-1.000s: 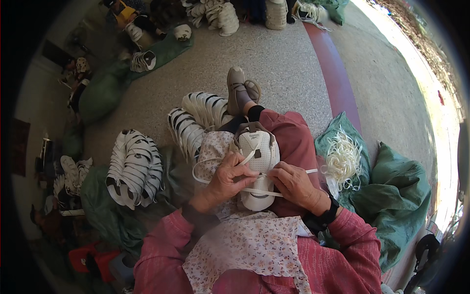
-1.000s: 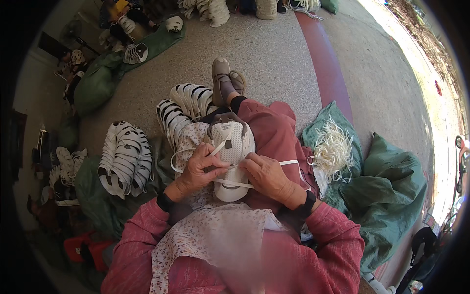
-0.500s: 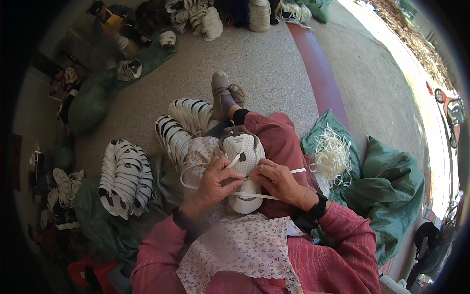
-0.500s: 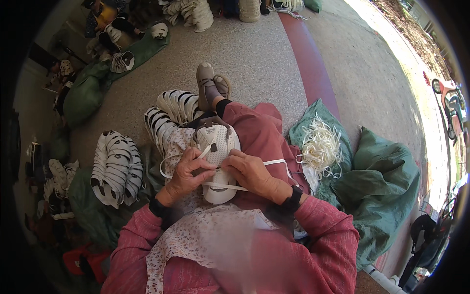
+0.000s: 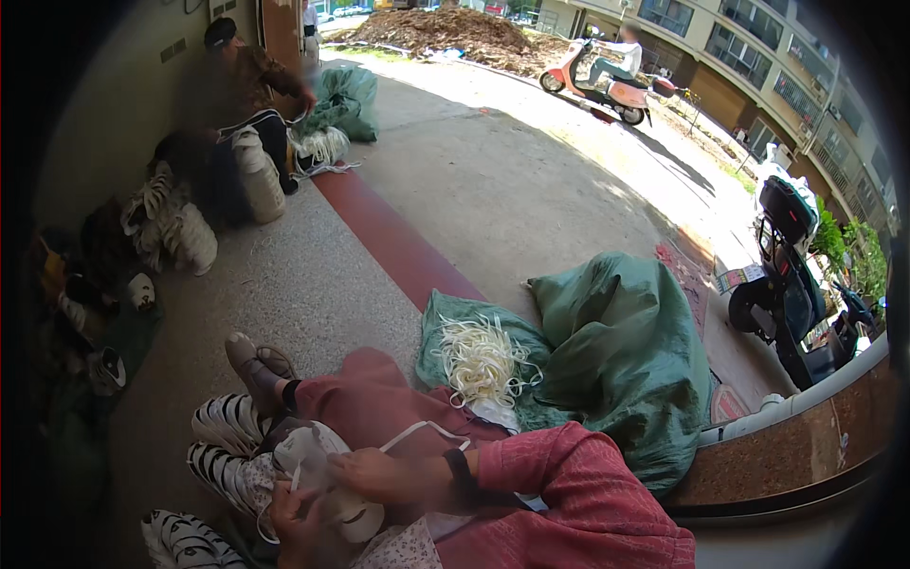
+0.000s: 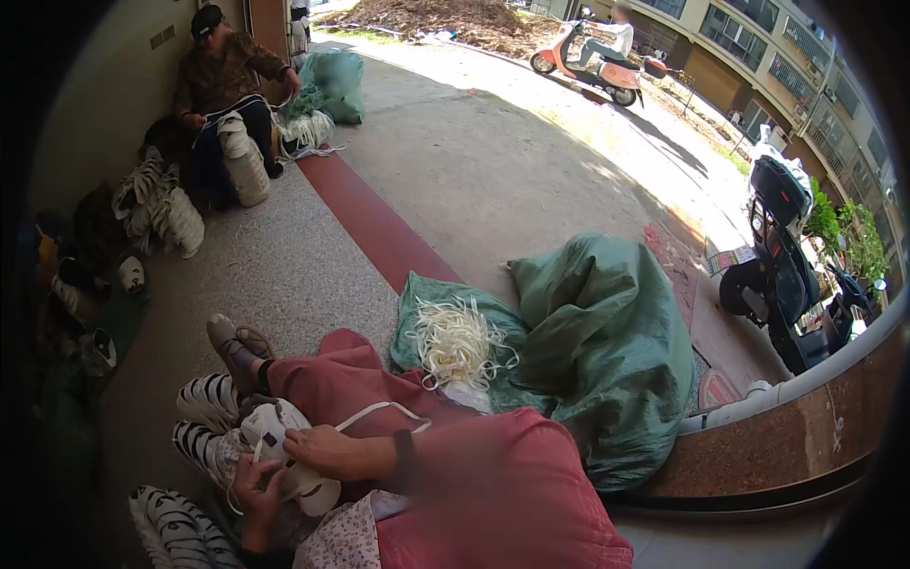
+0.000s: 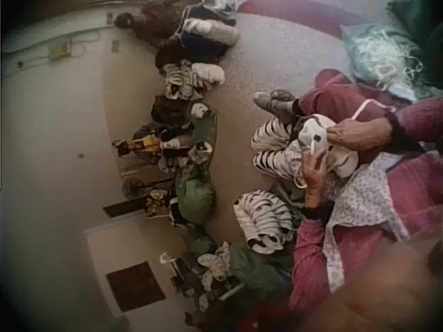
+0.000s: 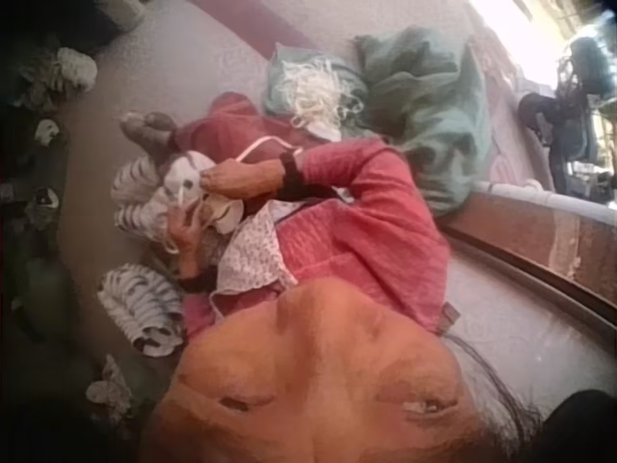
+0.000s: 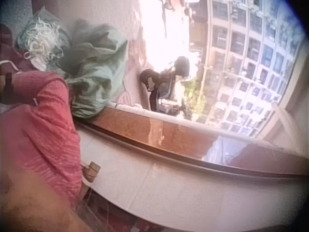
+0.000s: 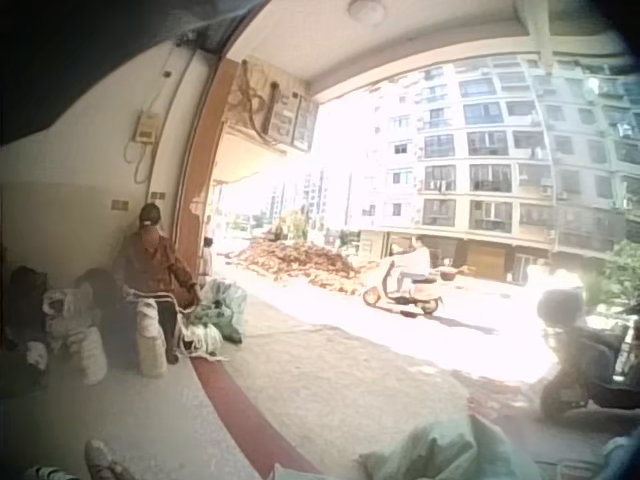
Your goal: Thread laces through the eyelets of a shoe upper component.
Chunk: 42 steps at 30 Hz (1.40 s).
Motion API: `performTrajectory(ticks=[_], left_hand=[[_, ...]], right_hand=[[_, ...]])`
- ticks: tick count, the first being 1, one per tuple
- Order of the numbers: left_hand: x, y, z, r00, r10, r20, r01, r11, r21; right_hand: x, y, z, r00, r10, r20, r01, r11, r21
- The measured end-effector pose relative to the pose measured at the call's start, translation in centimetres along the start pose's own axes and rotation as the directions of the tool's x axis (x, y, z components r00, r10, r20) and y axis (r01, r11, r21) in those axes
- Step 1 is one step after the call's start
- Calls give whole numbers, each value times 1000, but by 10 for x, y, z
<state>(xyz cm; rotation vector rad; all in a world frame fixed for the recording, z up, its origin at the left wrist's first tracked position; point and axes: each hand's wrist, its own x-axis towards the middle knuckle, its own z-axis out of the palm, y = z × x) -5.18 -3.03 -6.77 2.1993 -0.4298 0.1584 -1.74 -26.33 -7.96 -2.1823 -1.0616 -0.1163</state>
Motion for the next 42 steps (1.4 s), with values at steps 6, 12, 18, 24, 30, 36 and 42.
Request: performTrajectory(ticks=[6,12,18,24,30,36,42], left_hand=[[4,-3,-1,997,73,13,-73,997,2],[3,-1,-3,996,87,-6,-86,993,82],[8,11,-2,996,88,-10,-87,993,81],[4,1,3,976,207,-60,-191,959,208],[2,6,-22,973,160,-164,-125,970,208],[-43,-72,-146,649,-79,-757,240,965,106],[-23,-26,-135,518,-743,-423,-103,437,-894]], right_hand=[[6,-9,10,999,39,1,-39,999,-32],[16,-26,-56,990,-89,111,85,996,38],[16,-3,-11,968,-33,251,18,998,61],[21,-6,-5,968,-8,249,23,998,-57],[6,5,11,973,6,230,-7,1000,1],[15,11,37,950,147,276,-216,946,243],[24,-12,-1,973,24,229,-36,998,50]])
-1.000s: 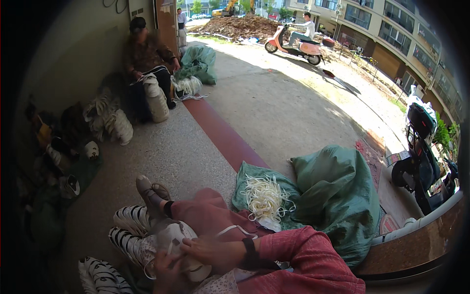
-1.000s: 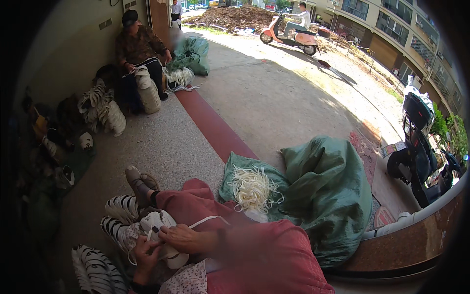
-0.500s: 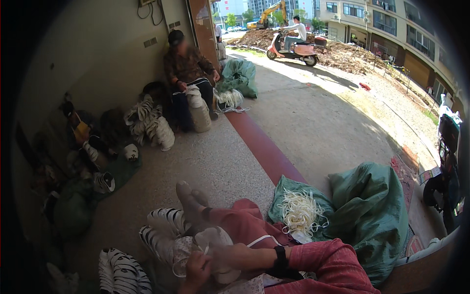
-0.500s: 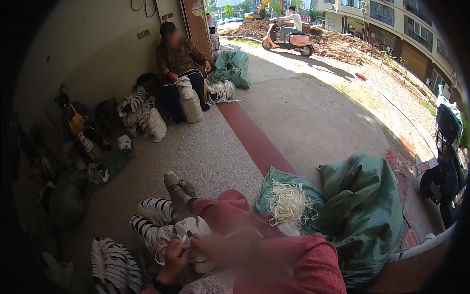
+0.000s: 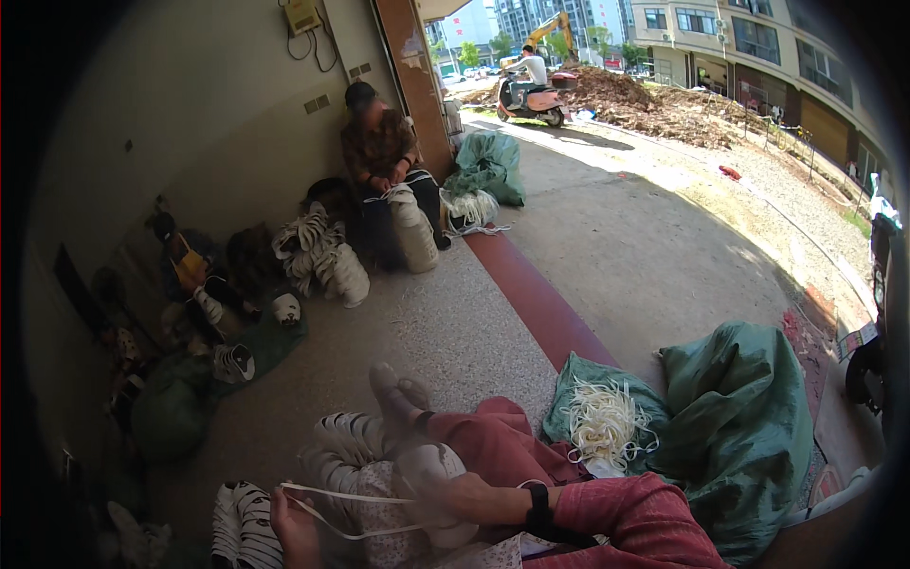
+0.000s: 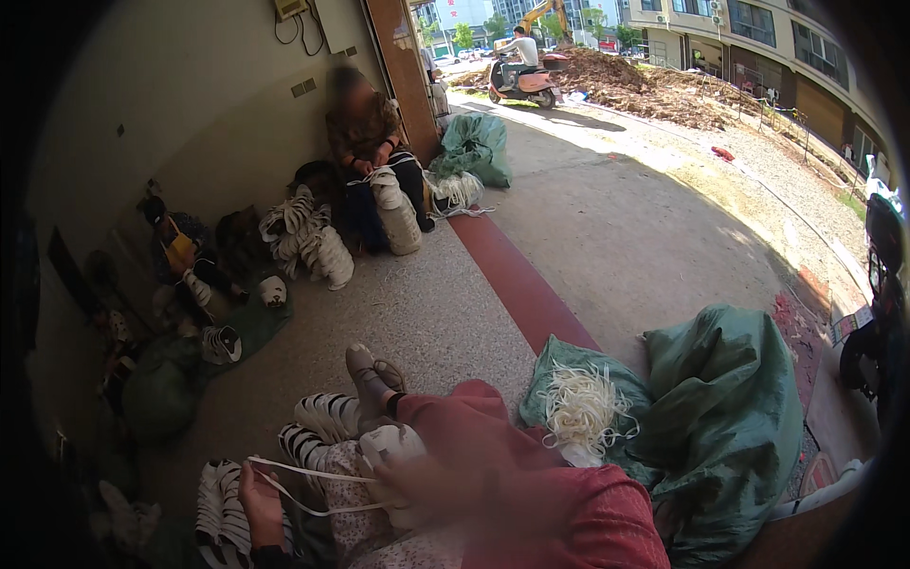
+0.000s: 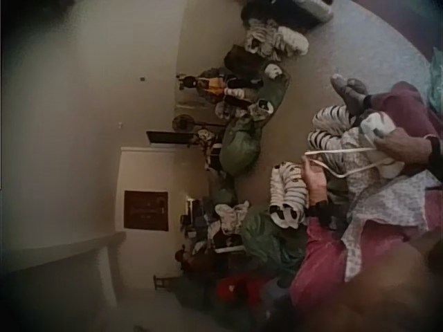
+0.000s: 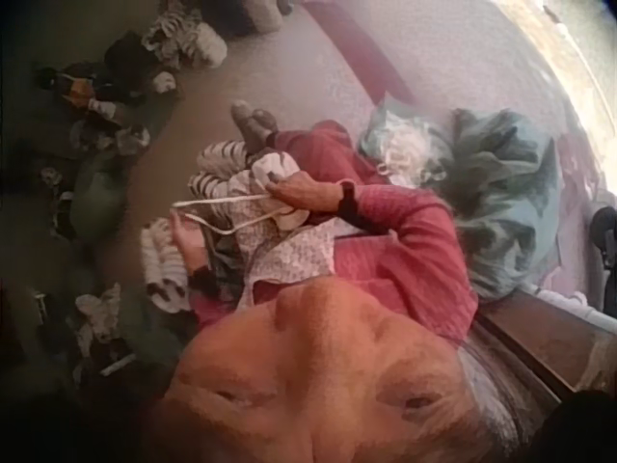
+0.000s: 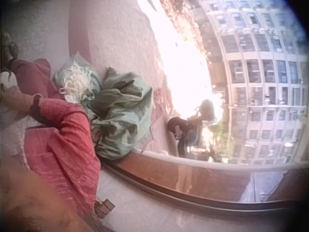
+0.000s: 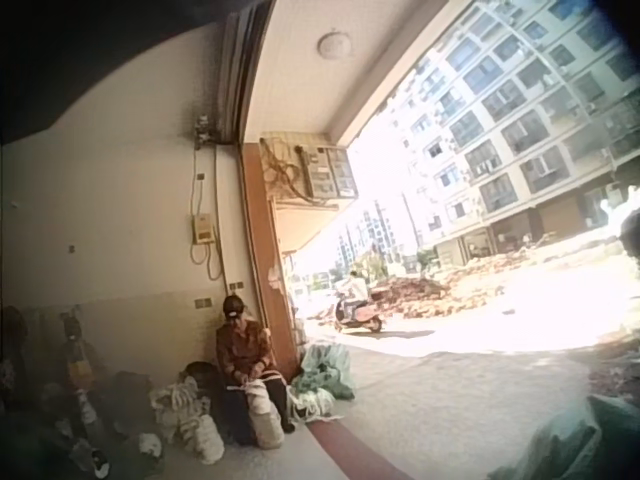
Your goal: Thread laces through the eyelets of a shoe upper component.
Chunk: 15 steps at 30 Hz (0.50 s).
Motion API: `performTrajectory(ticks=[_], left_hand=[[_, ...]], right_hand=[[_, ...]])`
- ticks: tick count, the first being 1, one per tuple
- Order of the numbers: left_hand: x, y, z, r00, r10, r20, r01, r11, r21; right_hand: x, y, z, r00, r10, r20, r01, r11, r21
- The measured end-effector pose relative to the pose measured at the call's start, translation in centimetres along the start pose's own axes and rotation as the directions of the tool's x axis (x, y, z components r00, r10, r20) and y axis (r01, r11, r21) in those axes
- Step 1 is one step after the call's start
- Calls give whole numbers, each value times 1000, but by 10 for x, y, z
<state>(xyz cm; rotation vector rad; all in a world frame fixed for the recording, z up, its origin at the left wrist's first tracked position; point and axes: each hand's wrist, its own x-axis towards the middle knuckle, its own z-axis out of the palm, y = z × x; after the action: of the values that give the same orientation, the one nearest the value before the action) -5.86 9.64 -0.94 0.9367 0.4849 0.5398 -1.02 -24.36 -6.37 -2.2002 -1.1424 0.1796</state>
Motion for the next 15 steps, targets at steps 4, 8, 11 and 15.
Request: performTrajectory(ticks=[4,8,11,15], left_hand=[[-18,21,33,950,-238,201,292,906,-306],[-9,24,2,745,-136,653,354,910,-214],[-21,24,4,860,-161,484,218,974,-63],[-50,23,29,911,-131,390,139,990,6]], right_hand=[[2,19,23,995,-73,-73,64,991,-115],[4,10,22,990,-80,-113,58,980,-191],[5,-3,2,997,-70,-20,67,990,-124],[5,-14,-6,995,-33,-91,36,999,31]])
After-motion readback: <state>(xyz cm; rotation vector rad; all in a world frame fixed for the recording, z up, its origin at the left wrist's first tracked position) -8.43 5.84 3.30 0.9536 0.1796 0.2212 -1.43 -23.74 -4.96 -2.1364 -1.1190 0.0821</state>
